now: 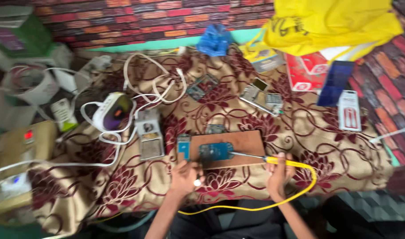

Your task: The person uses a soldering iron and solder wire to work on a blue circuit board placed on a wooden board. They repeatedly apply solder to various points on the board while holding the iron in their right hand and the solder in their left.

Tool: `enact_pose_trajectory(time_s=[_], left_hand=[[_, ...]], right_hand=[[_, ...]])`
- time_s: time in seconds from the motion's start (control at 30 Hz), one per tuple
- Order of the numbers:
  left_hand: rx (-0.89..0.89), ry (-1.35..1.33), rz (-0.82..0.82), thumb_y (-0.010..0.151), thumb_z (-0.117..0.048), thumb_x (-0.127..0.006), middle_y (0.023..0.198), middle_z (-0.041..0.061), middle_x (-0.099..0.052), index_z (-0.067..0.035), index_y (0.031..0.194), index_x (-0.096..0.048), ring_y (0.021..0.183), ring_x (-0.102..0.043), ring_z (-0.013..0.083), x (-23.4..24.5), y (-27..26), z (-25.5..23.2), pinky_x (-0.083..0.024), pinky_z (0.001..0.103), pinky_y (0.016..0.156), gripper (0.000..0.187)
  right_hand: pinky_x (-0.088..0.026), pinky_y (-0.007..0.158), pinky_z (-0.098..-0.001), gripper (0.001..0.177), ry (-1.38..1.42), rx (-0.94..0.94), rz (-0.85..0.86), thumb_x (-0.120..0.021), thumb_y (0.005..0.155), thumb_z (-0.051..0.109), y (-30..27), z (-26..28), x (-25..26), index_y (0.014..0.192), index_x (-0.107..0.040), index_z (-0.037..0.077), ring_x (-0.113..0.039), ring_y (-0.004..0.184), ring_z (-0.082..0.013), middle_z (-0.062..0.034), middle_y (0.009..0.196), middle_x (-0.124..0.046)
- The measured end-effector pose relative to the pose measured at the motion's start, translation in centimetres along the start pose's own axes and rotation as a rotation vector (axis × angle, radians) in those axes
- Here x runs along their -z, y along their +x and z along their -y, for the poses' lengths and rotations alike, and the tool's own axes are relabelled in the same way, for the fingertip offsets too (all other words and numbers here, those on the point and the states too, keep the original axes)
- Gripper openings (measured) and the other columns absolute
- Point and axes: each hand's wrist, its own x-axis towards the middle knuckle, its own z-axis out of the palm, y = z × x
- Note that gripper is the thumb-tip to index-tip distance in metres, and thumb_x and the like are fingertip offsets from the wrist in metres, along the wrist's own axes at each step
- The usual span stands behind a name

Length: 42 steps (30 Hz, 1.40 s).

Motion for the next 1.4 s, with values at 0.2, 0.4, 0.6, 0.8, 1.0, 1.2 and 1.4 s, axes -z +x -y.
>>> enact_pose_trajectory(time_s=[0.2, 0.4, 0.6, 0.8, 1.0, 1.2, 1.4], left_hand=[[0.138, 0.055, -0.099, 0.089, -0.009, -0.053, 0.078, 0.015, -0.064, 0.002, 0.097, -0.066, 0.061, -0.064, 0.0271, 0.2, 0.2, 0.3, -0.053, 0.04, 0.048, 0.019], [0.19, -0.45, 0.0, 0.092, -0.024, -0.054, 0.085, 0.016, -0.063, 0.002, 0.091, -0.06, 0.071, -0.062, 0.0299, 0.5, 1.1, 1.1, -0.054, 0.046, 0.06, 0.027], [0.211, -0.291, 0.017, 0.09, -0.023, -0.055, 0.086, 0.014, -0.063, -0.001, 0.101, -0.062, 0.072, -0.061, 0.0293, 1.0, 0.6, 0.1, -0.051, 0.046, 0.058, 0.024], [0.215, -0.183, 0.08, 0.092, -0.022, -0.053, 0.085, 0.012, -0.064, 0.0, 0.107, -0.062, 0.072, -0.063, 0.0253, 3.2, -0.1, 0.5, -0.052, 0.043, 0.058, 0.028], [0.227, -0.253, 0.209, 0.097, -0.039, -0.045, 0.091, 0.019, -0.066, 0.006, 0.115, -0.065, 0.078, -0.064, 0.0329, 6.2, 1.8, 2.9, -0.054, 0.045, 0.058, 0.053], [0.36, -0.331, 0.363, 0.083, -0.045, -0.055, 0.098, 0.017, -0.066, -0.011, 0.111, -0.068, 0.087, -0.064, 0.0408, 7.3, 3.9, 2.5, -0.054, 0.056, 0.068, 0.046], [0.115, -0.146, 0.115, 0.092, -0.028, -0.058, 0.097, 0.022, -0.064, -0.001, 0.11, -0.064, 0.085, -0.061, 0.0416, 3.8, 1.8, 5.9, -0.049, 0.053, 0.069, 0.033]], right_hand=[[-0.033, 0.048, -0.0244, 0.02, -0.071, -0.016, -0.065, -0.058, 0.107, 0.021, -0.4, 0.1, -0.1, 0.093, -0.056, 0.007, -0.039, 0.052, -0.007, 0.0035, 0.064, -0.042], [-0.035, 0.048, -0.0253, 0.018, -0.049, 0.014, -0.091, -0.061, 0.104, 0.023, -0.1, -1.6, 1.2, 0.097, -0.057, 0.007, -0.038, 0.052, -0.0067, 0.0042, 0.064, -0.042], [-0.033, 0.044, -0.0242, 0.018, 0.035, -0.029, -0.005, -0.062, 0.106, 0.024, 1.3, -2.0, 1.4, 0.098, -0.057, 0.009, -0.038, 0.049, -0.0076, 0.0034, 0.064, -0.043], [-0.033, 0.048, -0.0245, 0.025, -0.061, 0.012, -0.118, -0.063, 0.109, 0.025, 0.6, -2.2, 2.4, 0.096, -0.057, 0.004, -0.039, 0.054, -0.0066, 0.0031, 0.07, -0.048], [-0.032, 0.044, -0.0259, 0.028, -0.019, -0.094, -0.16, -0.064, 0.1, 0.031, -0.6, -1.5, 0.6, 0.092, -0.058, 0.005, -0.036, 0.047, -0.0062, 0.0053, 0.059, -0.038], [-0.032, 0.044, -0.0259, 0.028, -0.047, -0.048, -0.126, -0.063, 0.101, 0.03, 0.1, -0.3, -1.1, 0.091, -0.057, 0.004, -0.035, 0.049, -0.0061, 0.0037, 0.061, -0.038], [-0.029, 0.041, -0.0239, 0.024, -0.069, -0.008, -0.114, -0.059, 0.102, 0.026, 1.0, -1.7, 1.0, 0.098, -0.058, 0.002, -0.035, 0.046, -0.006, 0.0013, 0.062, -0.045]])
